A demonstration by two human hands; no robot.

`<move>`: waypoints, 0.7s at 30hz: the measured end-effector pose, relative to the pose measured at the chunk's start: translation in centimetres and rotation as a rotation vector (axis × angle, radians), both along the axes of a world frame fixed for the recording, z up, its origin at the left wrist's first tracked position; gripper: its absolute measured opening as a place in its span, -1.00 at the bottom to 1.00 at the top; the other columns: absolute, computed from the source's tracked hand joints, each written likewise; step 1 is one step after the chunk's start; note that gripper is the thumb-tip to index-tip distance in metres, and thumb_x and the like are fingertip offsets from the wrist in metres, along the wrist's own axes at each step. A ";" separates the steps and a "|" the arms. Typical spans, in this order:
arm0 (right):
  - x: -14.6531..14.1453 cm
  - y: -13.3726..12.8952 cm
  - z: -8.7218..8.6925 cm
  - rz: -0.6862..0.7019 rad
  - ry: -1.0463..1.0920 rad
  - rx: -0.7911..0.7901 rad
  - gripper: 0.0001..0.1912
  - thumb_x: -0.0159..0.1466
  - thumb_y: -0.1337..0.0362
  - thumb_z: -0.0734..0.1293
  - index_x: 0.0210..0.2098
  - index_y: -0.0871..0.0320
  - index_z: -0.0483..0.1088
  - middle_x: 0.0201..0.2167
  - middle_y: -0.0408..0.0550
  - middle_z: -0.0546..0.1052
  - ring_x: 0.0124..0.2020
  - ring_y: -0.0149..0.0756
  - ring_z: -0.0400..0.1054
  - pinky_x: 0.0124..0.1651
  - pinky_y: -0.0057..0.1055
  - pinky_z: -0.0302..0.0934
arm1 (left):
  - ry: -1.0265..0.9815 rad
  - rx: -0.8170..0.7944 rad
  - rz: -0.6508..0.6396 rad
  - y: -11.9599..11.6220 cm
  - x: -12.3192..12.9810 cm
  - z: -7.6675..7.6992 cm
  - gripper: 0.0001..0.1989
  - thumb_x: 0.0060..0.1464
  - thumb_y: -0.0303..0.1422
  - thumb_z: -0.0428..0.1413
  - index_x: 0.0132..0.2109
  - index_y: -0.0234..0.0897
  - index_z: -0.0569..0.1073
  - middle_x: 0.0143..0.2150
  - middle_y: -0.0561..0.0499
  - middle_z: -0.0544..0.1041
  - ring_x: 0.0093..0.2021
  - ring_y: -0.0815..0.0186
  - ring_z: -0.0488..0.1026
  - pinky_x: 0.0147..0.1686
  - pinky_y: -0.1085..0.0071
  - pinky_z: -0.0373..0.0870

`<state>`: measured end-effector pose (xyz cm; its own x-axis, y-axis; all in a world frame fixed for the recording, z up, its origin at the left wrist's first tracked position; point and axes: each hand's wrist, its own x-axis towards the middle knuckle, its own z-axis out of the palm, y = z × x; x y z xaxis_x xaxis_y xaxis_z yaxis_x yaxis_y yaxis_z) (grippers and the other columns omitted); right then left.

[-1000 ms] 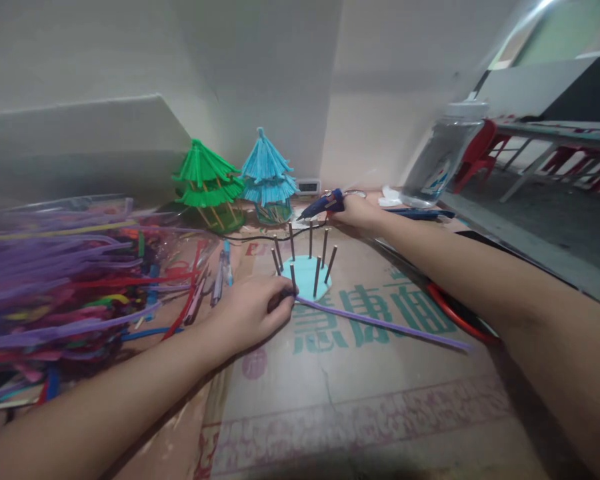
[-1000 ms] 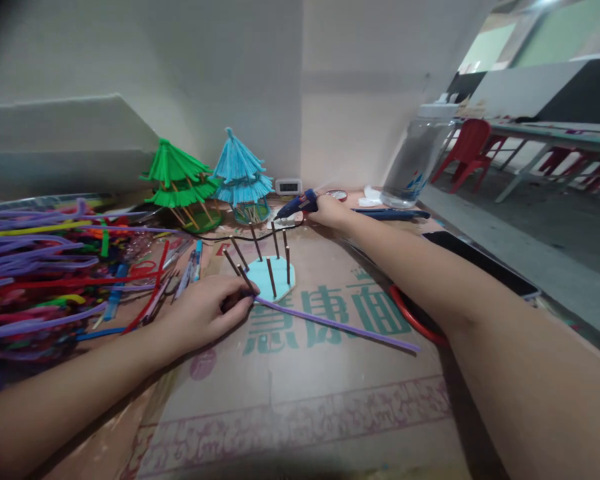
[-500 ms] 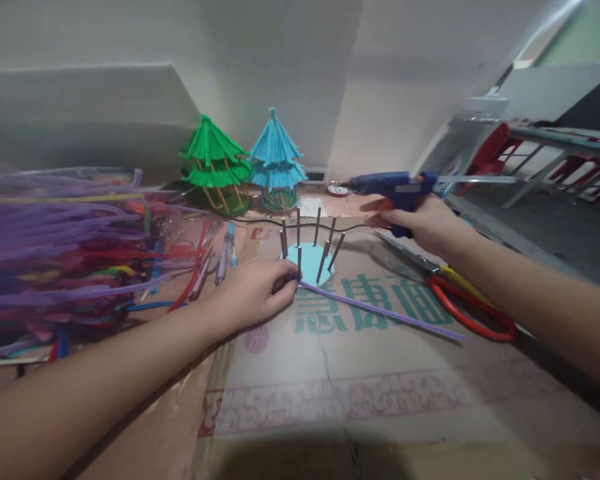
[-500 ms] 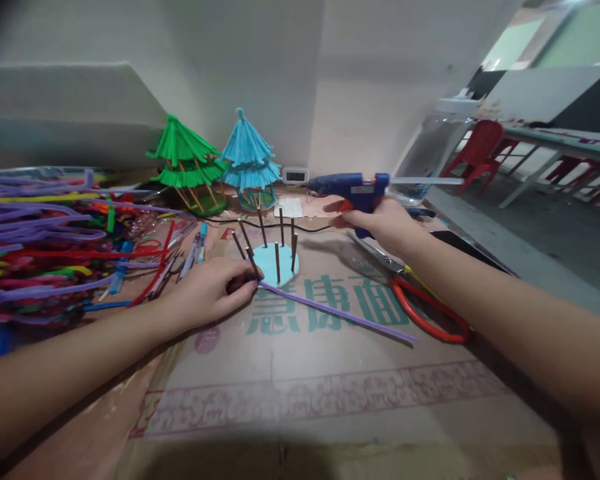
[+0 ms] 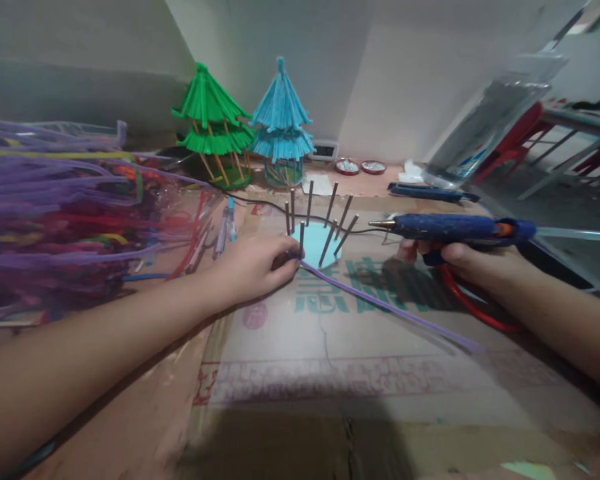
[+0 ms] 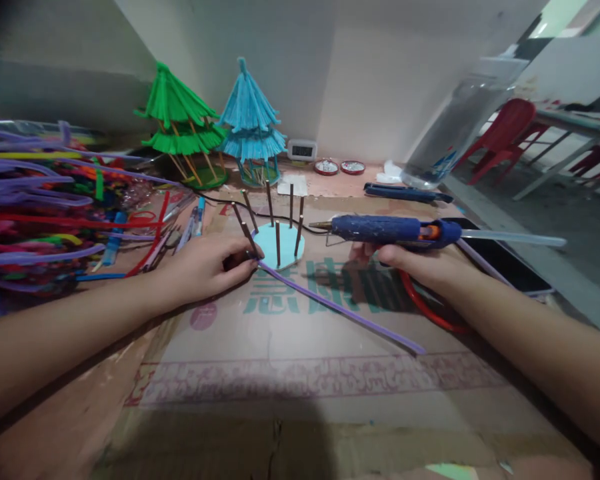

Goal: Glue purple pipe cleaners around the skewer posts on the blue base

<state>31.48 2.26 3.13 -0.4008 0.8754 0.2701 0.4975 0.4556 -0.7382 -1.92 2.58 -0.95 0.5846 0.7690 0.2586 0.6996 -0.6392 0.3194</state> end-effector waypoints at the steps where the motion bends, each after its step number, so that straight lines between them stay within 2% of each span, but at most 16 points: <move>1: 0.0 -0.1 0.1 0.037 0.002 0.004 -0.42 0.12 -0.36 0.35 -0.38 0.05 0.51 -0.38 0.01 0.62 -0.32 -0.08 0.52 -0.19 -0.17 0.40 | -0.001 -0.002 -0.008 0.0 0.0 0.0 -0.78 0.22 -0.31 0.05 -0.11 -0.27 0.56 -0.38 0.00 0.55 -0.38 0.28 0.45 -0.38 0.40 0.21; 5: -0.2 -0.2 0.1 0.177 -0.244 0.029 -0.59 0.12 -0.13 0.50 -0.34 0.10 0.55 -0.38 -0.03 0.61 -0.39 -0.21 0.46 -0.34 -0.33 0.28 | 0.003 -0.016 -0.014 0.1 -0.1 0.0 -0.77 0.20 -0.29 0.08 -0.10 -0.27 0.56 -0.40 0.02 0.53 -0.40 0.29 0.44 -0.39 0.40 0.19; 11: -1.4 0.3 -0.4 0.154 -0.404 0.119 -0.57 0.14 -0.14 0.45 -0.46 0.11 0.41 -0.61 -0.21 0.40 -0.59 -0.38 0.23 -0.54 -0.45 0.02 | 0.013 -0.001 -0.007 0.2 -0.2 0.0 -0.76 0.23 -0.24 0.08 -0.08 -0.24 0.56 -0.41 0.04 0.52 -0.39 0.30 0.44 -0.39 0.41 0.17; 16: -2.1 -0.5 0.2 0.087 -0.499 0.150 -0.63 0.18 -0.08 0.44 -0.45 0.09 0.40 -0.60 -0.21 0.41 -0.57 -0.36 0.27 -0.52 -0.43 0.05 | 0.019 -0.013 0.004 0.2 -0.1 -0.1 -0.76 0.24 -0.23 0.09 -0.08 -0.23 0.55 -0.43 0.05 0.51 -0.41 0.30 0.42 -0.41 0.41 0.15; 21: -2.8 -0.7 0.6 0.152 -0.553 0.256 -0.64 0.20 -0.08 0.43 -0.43 0.08 0.42 -0.55 -0.16 0.45 -0.53 -0.34 0.31 -0.46 -0.41 0.09 | 0.022 -0.035 0.027 0.1 -0.1 -0.2 -0.76 0.24 -0.21 0.09 -0.09 -0.23 0.55 -0.44 0.05 0.51 -0.41 0.30 0.41 -0.43 0.41 0.12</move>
<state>28.69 1.56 3.76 -0.6561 0.7328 0.1804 0.6905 0.6794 -0.2483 -2.01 2.73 -1.17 0.5688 0.7928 0.2190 0.7234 -0.6089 0.3254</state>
